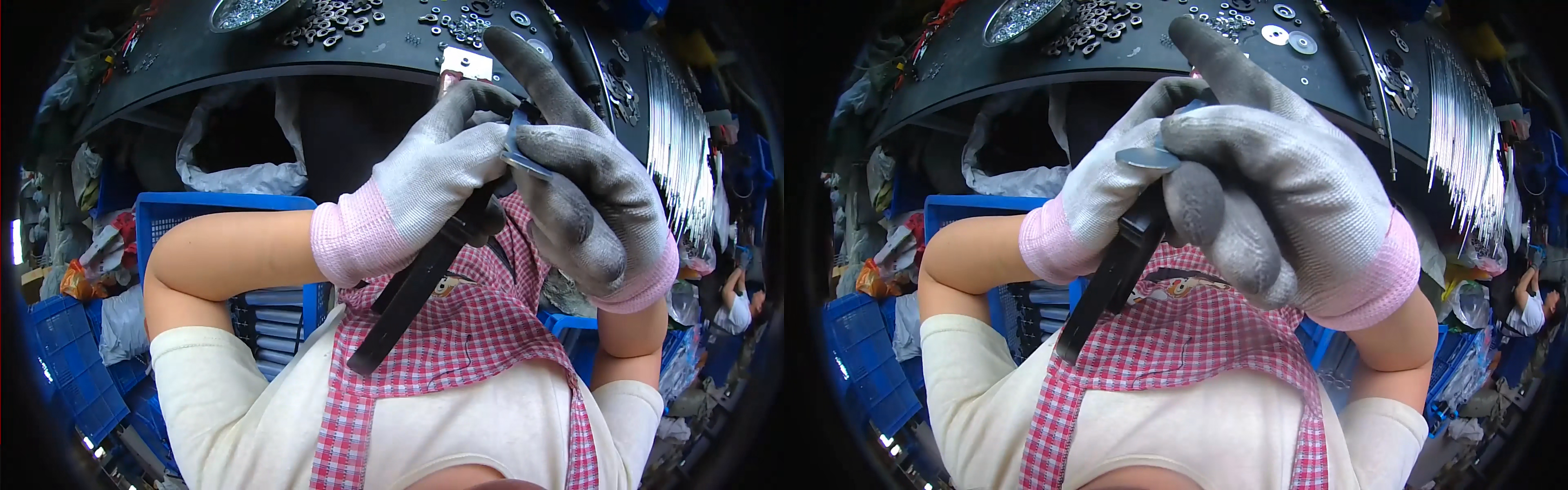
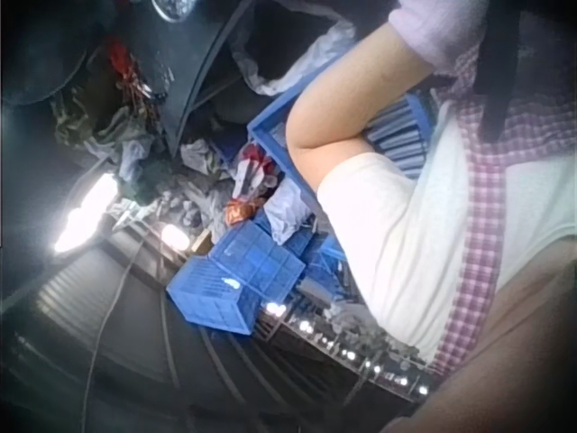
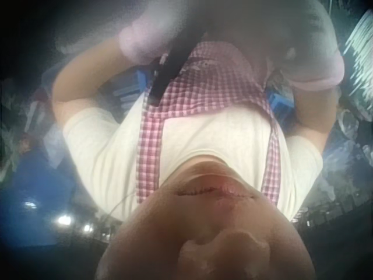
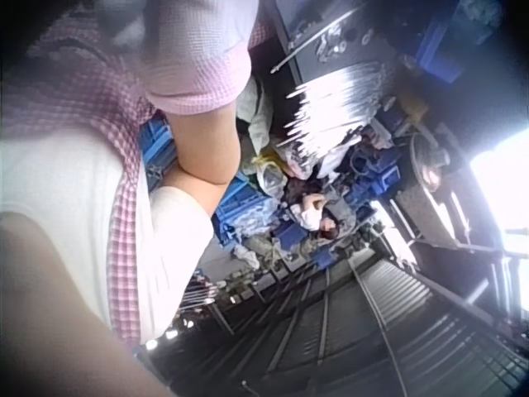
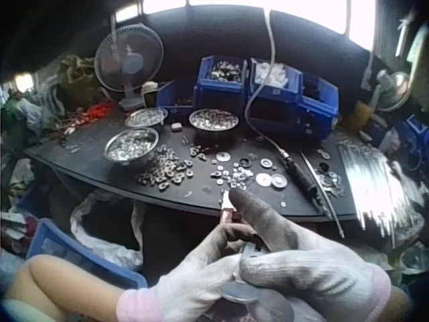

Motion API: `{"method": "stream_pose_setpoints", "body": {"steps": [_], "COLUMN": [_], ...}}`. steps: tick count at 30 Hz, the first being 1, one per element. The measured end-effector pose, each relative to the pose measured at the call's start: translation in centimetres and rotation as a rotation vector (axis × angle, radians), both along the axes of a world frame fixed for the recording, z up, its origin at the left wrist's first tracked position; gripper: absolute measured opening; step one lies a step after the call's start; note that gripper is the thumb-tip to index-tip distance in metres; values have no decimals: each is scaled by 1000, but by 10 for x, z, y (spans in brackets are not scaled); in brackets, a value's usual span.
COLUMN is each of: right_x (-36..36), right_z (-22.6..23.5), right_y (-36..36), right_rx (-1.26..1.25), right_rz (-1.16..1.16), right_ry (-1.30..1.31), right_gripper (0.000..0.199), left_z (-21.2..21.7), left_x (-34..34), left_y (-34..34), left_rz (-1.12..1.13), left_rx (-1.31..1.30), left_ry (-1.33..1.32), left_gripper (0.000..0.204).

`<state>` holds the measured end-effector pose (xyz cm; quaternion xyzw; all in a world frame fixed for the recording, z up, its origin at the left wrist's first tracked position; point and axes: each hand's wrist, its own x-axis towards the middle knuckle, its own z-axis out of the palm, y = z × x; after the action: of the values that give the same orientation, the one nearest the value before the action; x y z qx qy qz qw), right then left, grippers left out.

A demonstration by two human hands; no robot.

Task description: The person assembles a mechanical housing by hand, securing washers and bolts into it with an electric screwdriver.

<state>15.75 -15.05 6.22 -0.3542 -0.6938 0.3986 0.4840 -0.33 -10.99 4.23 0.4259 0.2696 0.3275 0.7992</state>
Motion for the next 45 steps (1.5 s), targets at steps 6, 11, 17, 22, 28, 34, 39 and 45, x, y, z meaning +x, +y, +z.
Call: {"method": "stream_pose_setpoints", "body": {"steps": [6, 11, 17, 22, 28, 34, 39, 45], "right_x": [5, -5, -10, -15, 32, -24, 36, 87], "right_z": [6, 10, -1, 28, -17, 25, 0, -63], "right_y": [0, -4, -12, -15, 21, 15, -6, 2], "right_rx": [-9, -245, -94, -661, -536, -778, -323, -331], "right_rz": [41, -45, -22, -169, 614, -458, -116, -418], "right_ry": [17, 163, 191, 430, 701, 569, 507, 393], "right_gripper": [21, 22, 21, 23, 47, 64, 60, 31], "left_z": [7, -3, -4, -9, 6, -4, 11, 39], "left_x": [-4, 2, 10, 10, -5, 0, -21, -65], "left_y": [2, 2, -3, -4, 3, 10, 11, 14], "left_rz": [-97, -30, -11, 58, -136, 10, -40, 294], "left_rx": [-59, 1, -40, 17, -125, -37, -110, 215], "left_ry": [29, -43, -54, -32, 51, 64, 131, 20], "left_gripper": [28, 24, 20, 21, 38, 36, 34, 34]}}
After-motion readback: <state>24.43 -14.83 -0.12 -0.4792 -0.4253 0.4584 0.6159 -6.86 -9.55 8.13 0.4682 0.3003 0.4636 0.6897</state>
